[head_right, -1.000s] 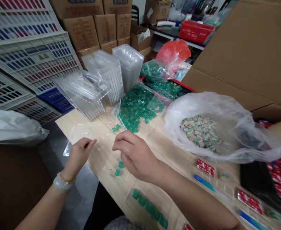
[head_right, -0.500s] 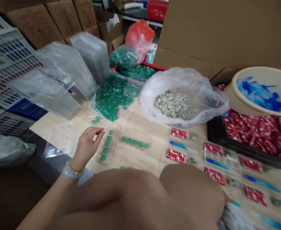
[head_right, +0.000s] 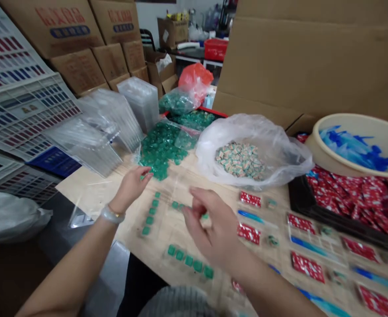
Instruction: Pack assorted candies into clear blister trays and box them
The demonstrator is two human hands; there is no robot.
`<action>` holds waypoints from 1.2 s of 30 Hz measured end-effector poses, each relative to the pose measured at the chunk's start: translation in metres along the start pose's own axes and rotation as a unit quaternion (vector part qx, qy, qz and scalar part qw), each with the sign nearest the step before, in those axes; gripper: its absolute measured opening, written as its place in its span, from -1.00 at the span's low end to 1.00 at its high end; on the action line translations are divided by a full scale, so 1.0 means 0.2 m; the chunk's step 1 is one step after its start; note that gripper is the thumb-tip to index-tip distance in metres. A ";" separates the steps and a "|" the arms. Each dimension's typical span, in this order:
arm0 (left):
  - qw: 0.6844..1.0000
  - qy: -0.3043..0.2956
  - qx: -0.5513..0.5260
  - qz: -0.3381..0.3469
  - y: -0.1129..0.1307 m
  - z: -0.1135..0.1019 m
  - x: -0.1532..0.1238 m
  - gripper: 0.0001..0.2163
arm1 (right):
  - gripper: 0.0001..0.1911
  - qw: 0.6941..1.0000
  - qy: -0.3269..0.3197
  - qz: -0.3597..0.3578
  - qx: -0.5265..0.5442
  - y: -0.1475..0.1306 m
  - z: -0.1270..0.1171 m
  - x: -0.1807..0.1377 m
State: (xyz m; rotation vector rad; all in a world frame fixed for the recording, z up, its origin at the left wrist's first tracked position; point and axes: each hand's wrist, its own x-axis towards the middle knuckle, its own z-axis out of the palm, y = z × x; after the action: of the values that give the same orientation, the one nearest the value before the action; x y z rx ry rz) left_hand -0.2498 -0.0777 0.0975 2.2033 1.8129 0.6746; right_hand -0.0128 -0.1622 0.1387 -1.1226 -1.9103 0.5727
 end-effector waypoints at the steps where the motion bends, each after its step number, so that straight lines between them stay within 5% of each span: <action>1: 1.000 -0.014 0.015 -0.011 -0.05 0.01 0.10 -0.75 | -0.84 1.000 -0.002 0.000 -0.017 0.04 0.03 0.08; 8: 0.996 -0.023 0.026 -0.082 -0.24 0.19 0.74 -0.76 | -0.57 0.981 -0.083 0.026 -0.172 0.48 0.44 0.87; 13: 0.994 -0.023 -0.028 -0.107 -0.32 0.32 0.91 -0.76 | -0.67 0.934 -0.202 0.059 -0.290 0.70 0.70 1.25; 19: 0.974 -0.021 -0.167 -0.149 -0.40 0.32 0.90 -0.85 | -0.78 0.938 -0.213 0.067 -0.265 0.84 0.75 1.29; 23: 0.930 -0.003 -0.304 -0.206 -0.39 0.26 0.90 -0.80 | -0.82 0.971 -0.118 0.207 0.022 0.86 0.68 1.30; 27: 0.853 -0.033 -0.454 -0.257 -0.30 0.19 0.84 -0.80 | -0.89 0.842 -0.133 0.356 0.383 0.78 0.62 1.31; 30: 0.721 -0.078 -0.619 -0.302 -0.21 0.16 0.76 -0.86 | -0.90 0.777 -0.135 0.386 0.478 0.70 0.62 1.27; 32: 0.680 -0.054 -0.668 -0.299 -0.16 0.17 0.69 -0.91 | -0.92 0.783 -0.106 0.391 0.473 0.65 0.64 1.22; 36: 0.731 0.042 -0.621 -0.280 -0.10 0.17 0.50 -0.88 | -0.86 0.871 -0.059 0.334 0.354 0.52 0.70 1.05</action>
State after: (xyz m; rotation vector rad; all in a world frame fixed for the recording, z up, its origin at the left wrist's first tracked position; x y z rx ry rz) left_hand -0.2375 0.0281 0.0796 0.7004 1.2186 1.2890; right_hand -0.1328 0.0757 0.0756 -1.2240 -1.1568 1.6010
